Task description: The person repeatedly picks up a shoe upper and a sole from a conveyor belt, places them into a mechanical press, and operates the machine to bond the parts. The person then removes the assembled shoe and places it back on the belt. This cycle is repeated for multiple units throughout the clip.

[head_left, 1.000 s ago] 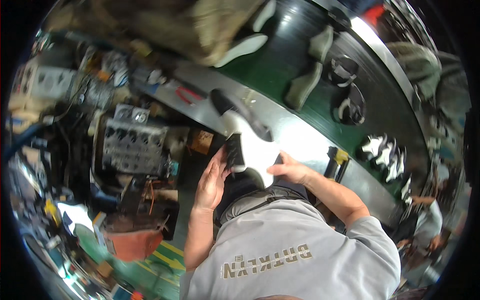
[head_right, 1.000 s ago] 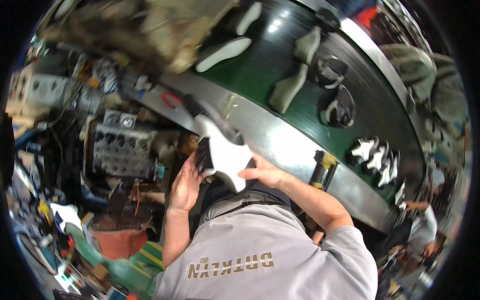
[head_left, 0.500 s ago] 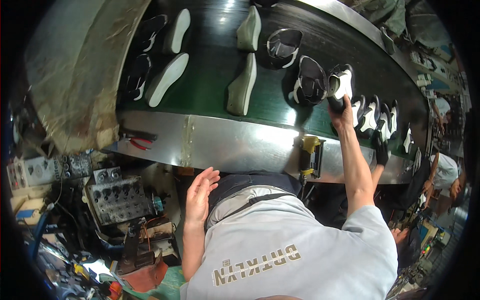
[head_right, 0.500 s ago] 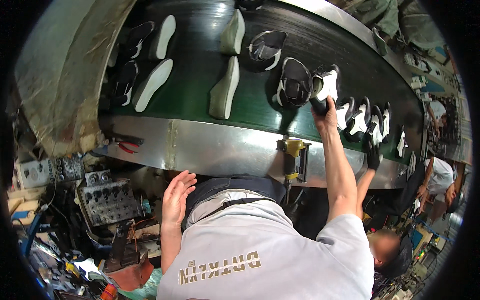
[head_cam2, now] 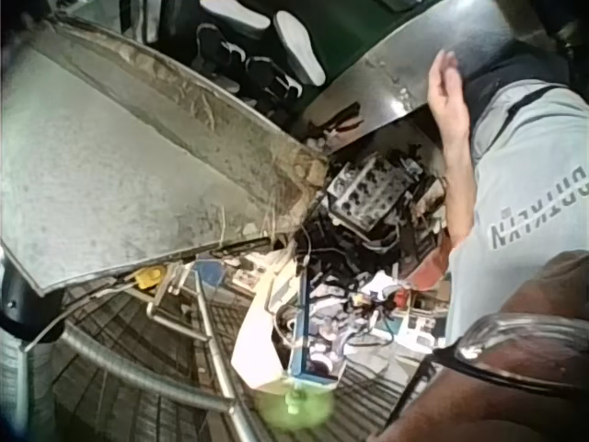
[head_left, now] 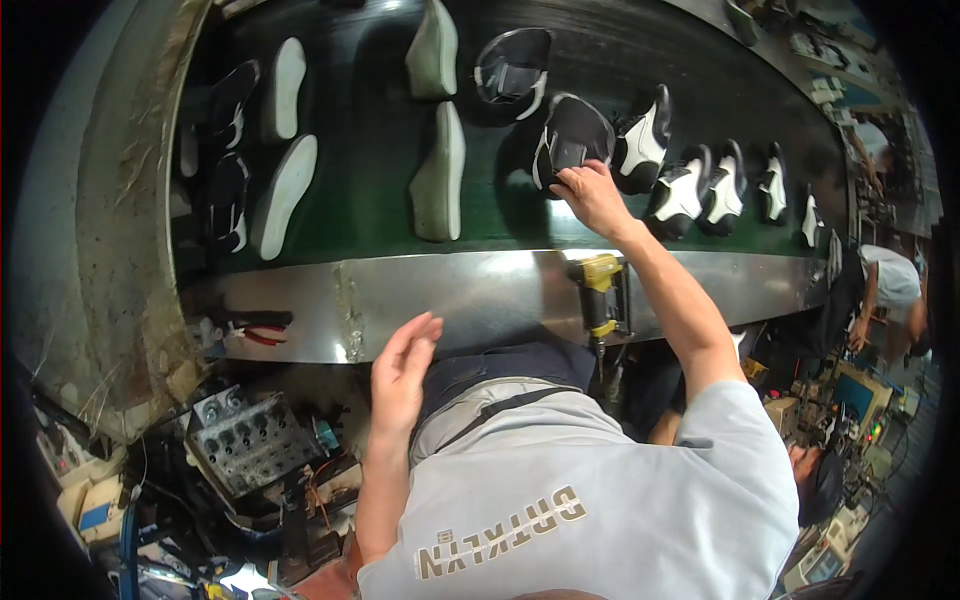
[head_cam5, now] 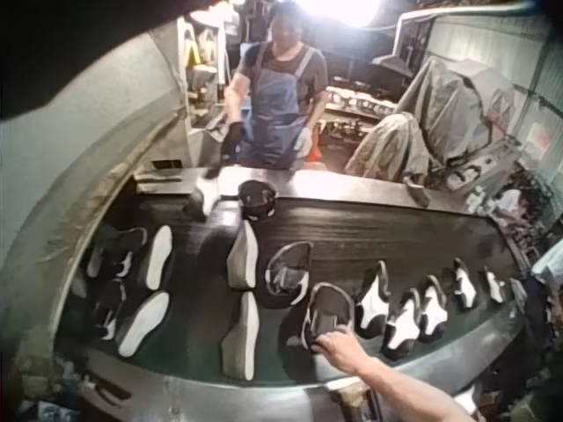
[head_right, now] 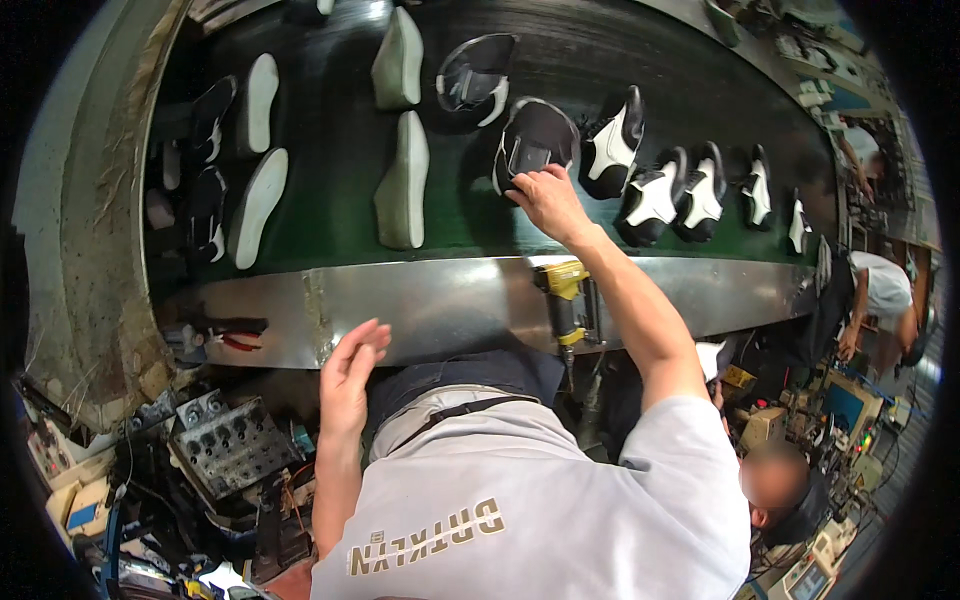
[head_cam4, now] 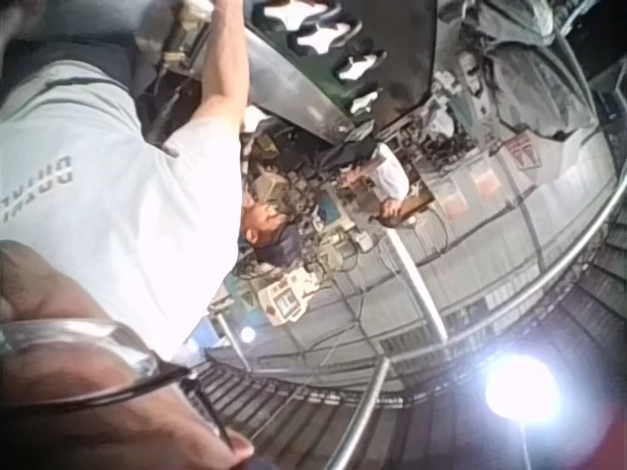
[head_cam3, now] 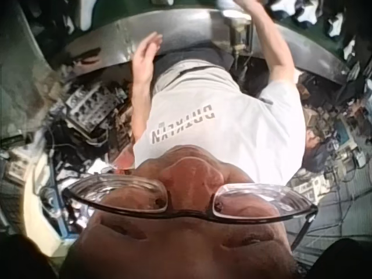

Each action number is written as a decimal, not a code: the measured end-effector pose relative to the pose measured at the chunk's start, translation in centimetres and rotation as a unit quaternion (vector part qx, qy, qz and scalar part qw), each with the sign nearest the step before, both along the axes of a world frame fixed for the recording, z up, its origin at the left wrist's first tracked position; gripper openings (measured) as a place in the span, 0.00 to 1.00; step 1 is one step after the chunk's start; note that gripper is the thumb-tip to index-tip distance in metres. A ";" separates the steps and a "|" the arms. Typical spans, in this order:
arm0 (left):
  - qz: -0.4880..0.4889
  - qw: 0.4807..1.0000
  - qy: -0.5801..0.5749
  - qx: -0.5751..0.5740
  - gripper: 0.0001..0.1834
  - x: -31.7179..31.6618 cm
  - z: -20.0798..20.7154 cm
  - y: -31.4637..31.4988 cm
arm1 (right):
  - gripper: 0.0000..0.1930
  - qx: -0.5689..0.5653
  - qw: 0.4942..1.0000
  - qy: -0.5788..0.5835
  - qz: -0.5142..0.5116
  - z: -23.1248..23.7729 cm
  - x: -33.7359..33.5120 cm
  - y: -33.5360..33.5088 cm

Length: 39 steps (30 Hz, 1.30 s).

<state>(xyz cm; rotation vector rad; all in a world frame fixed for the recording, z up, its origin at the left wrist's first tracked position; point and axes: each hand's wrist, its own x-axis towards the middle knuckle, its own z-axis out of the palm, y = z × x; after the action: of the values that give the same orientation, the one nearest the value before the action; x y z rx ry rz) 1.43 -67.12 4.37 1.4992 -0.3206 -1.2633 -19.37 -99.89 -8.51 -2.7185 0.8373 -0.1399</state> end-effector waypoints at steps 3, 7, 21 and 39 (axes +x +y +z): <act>-0.009 0.998 -0.044 -0.040 0.23 -0.1 0.2 -2.1 | 0.11 0.057 0.985 0.002 0.164 8.0 5.6 4.2; -0.053 0.946 -0.308 -0.086 0.30 -0.2 2.2 -5.5 | 0.11 0.243 0.938 -0.055 0.239 15.0 10.6 10.6; 0.110 0.991 -0.041 0.067 0.16 5.7 4.1 10.6 | 0.41 0.307 0.866 0.073 -0.388 -9.4 24.4 -1.9; 0.367 0.850 0.347 -0.148 0.11 3.3 -4.3 8.7 | 0.18 0.684 0.557 -0.380 -0.279 7.8 13.5 11.0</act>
<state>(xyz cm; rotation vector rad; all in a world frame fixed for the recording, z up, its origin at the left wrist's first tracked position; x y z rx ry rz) 4.76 -58.39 0.06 0.6893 0.4884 -0.9704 -5.90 -88.94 -0.73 -0.6930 0.8577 -0.4851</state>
